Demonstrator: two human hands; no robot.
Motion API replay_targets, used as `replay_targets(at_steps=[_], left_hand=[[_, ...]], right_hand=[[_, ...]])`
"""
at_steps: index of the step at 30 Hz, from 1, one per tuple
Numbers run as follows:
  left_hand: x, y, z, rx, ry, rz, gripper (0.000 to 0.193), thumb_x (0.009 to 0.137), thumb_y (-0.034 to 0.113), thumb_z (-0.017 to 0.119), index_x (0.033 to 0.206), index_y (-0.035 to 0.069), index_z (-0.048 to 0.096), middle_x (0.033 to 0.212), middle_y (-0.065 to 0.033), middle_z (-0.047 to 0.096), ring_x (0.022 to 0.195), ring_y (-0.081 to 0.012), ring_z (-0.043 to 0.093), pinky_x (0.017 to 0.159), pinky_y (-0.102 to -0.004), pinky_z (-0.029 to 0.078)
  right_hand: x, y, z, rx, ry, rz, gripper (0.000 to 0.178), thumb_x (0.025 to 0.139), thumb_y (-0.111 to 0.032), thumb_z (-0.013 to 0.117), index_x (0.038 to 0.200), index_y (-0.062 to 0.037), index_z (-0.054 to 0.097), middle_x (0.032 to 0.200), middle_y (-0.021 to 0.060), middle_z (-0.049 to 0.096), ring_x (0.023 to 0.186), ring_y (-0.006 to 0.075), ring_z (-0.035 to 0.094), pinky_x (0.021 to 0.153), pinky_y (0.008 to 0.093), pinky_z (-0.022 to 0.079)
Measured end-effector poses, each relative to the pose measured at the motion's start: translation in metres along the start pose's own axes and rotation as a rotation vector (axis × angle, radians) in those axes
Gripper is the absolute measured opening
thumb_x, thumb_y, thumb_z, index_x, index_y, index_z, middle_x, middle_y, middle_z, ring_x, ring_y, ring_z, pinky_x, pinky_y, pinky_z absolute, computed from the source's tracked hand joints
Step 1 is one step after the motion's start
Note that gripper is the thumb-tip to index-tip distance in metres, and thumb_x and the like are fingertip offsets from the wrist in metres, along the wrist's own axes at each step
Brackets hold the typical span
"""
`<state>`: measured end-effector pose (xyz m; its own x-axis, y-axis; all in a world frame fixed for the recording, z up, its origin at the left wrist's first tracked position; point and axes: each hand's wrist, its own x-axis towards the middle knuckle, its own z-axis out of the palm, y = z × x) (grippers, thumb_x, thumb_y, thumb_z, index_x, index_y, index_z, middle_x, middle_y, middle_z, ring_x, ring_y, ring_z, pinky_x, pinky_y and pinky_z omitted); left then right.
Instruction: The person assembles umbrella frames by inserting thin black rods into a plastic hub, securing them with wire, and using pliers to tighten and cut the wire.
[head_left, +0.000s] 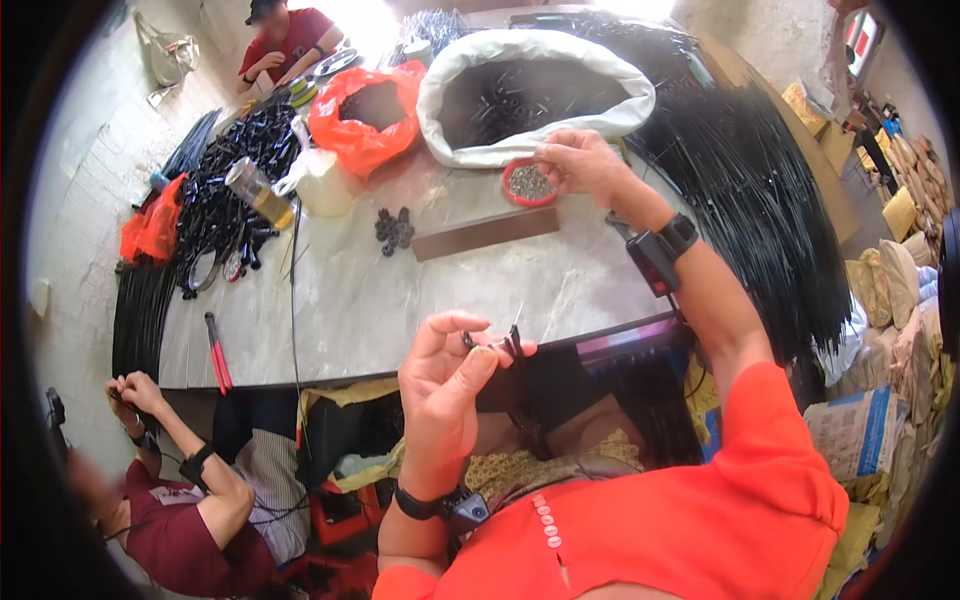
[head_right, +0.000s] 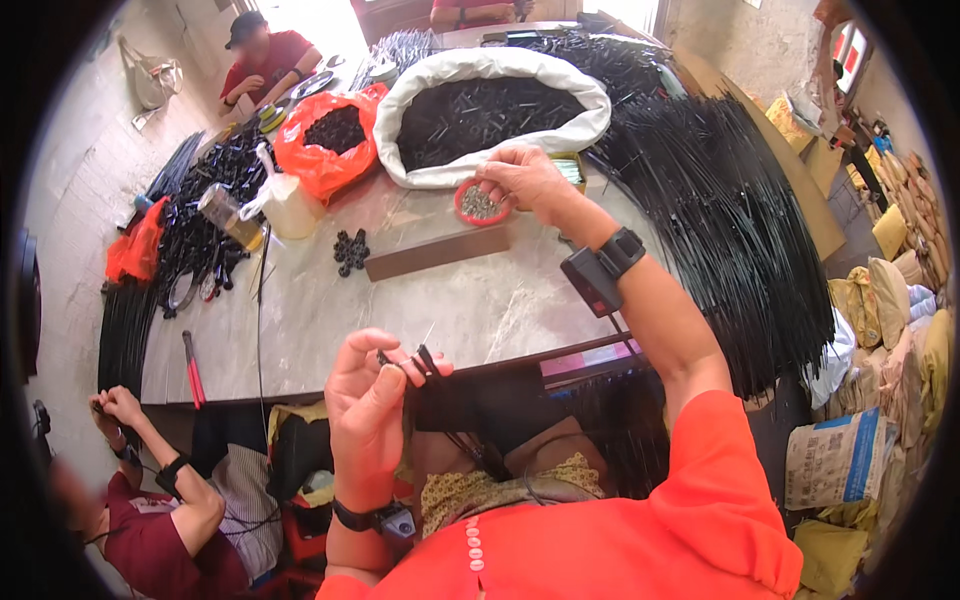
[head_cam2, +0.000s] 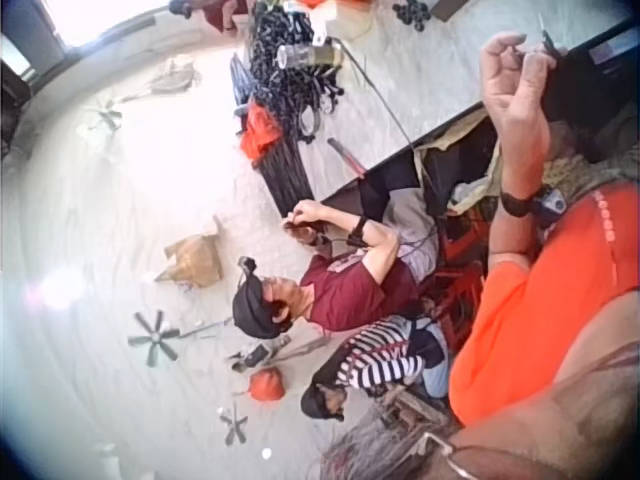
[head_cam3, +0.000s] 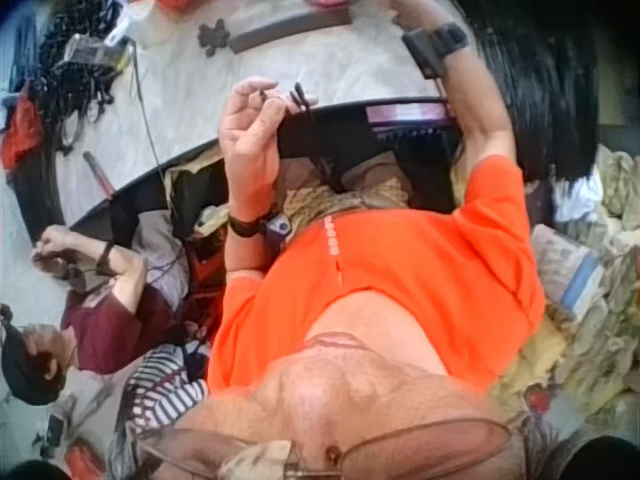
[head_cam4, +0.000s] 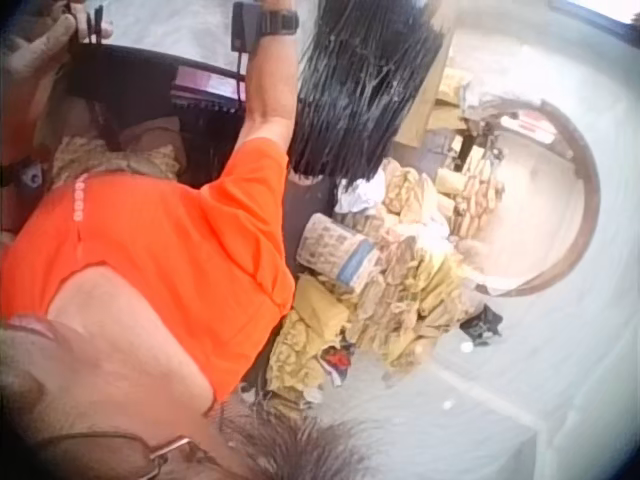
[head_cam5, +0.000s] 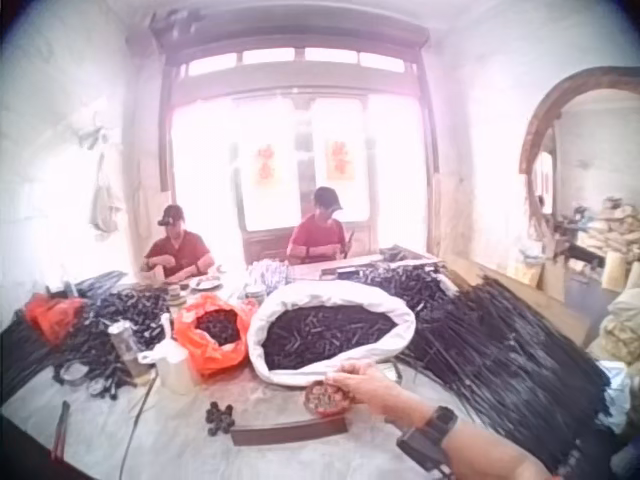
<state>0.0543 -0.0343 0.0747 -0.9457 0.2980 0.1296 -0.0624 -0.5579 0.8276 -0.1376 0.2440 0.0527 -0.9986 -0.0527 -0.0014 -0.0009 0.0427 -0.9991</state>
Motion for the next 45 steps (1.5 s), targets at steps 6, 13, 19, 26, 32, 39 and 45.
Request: replay_targets(at_steps=[6,13,19,26,32,39,45], left_hand=[[0.001,-0.002,-0.001,0.024,-0.024,-0.001,0.028,0.093,0.007,0.066,0.118,0.0,0.054,0.086,-0.0091,0.066,0.089,-0.0272,0.069,0.093,-0.0466,0.052],[-0.002,0.0,-0.005,-0.031,-0.045,0.005,0.027,0.092,0.0,0.064,0.117,-0.003,0.054,0.09,-0.0112,0.068,0.093,-0.0287,0.071,0.091,-0.0391,0.052],[-0.002,0.005,-0.008,-0.031,-0.011,-0.037,0.028,0.092,0.004,0.067,0.116,-0.001,0.055,0.084,-0.0078,0.066,0.089,-0.0279,0.07,0.092,-0.0481,0.054],[-0.007,0.01,-0.028,-0.104,-0.07,-0.039,0.027,0.093,-0.004,0.063,0.119,-0.002,0.054,0.098,-0.0121,0.068,0.097,-0.0215,0.069,0.087,-0.0294,0.052],[-0.008,0.016,-0.032,-0.099,0.005,-0.068,0.029,0.09,-0.001,0.066,0.117,-0.001,0.054,0.087,-0.0105,0.066,0.093,-0.03,0.07,0.091,-0.0456,0.054],[-0.01,0.015,-0.03,-0.033,0.013,-0.031,0.028,0.092,0.001,0.065,0.117,-0.002,0.054,0.087,-0.0104,0.066,0.093,-0.029,0.07,0.091,-0.0445,0.053],[-0.01,0.011,-0.022,-0.031,-0.046,0.008,0.027,0.095,-0.001,0.062,0.12,-0.002,0.052,0.096,-0.0111,0.067,0.097,-0.0206,0.068,0.088,-0.0288,0.05]], right_hand=[[-0.002,0.011,-0.001,0.014,-0.03,-0.013,0.016,0.091,-0.02,0.071,0.094,-0.0042,0.07,0.083,0.0021,0.069,0.07,0.007,0.063,0.06,0.0216,0.052],[0.018,0.021,0.023,-0.95,0.153,-0.423,0.014,0.078,-0.008,0.065,0.086,0.0013,0.07,0.082,0.019,0.07,0.08,0.034,0.069,0.075,0.043,0.054],[0.026,0.0,0.089,-1.08,-0.07,-0.52,0.015,0.082,-0.017,0.065,0.084,-0.0022,0.068,0.081,0.0175,0.068,0.083,0.0368,0.066,0.077,0.0468,0.051],[0.057,0.028,0.169,-1.038,-0.314,-0.654,0.017,0.082,-0.026,0.068,0.083,-0.0096,0.072,0.085,0.0126,0.071,0.086,0.0315,0.068,0.076,0.0443,0.053],[0.073,0.039,0.185,-1.059,-0.216,-0.387,0.02,0.081,-0.029,0.071,0.083,-0.0091,0.074,0.086,0.0115,0.072,0.086,0.0321,0.069,0.076,0.0439,0.053],[0.051,0.01,0.147,-0.245,-0.384,-0.036,0.024,0.092,-0.017,0.065,0.112,-0.0034,0.068,0.085,0.0011,0.065,0.082,0.0127,0.065,0.072,0.03,0.054],[-0.033,-0.035,0.1,0.396,-0.71,0.067,0.033,0.101,-0.023,0.059,0.129,-0.0038,0.06,0.097,0.0009,0.06,0.089,0.0075,0.06,0.079,0.0265,0.056]])
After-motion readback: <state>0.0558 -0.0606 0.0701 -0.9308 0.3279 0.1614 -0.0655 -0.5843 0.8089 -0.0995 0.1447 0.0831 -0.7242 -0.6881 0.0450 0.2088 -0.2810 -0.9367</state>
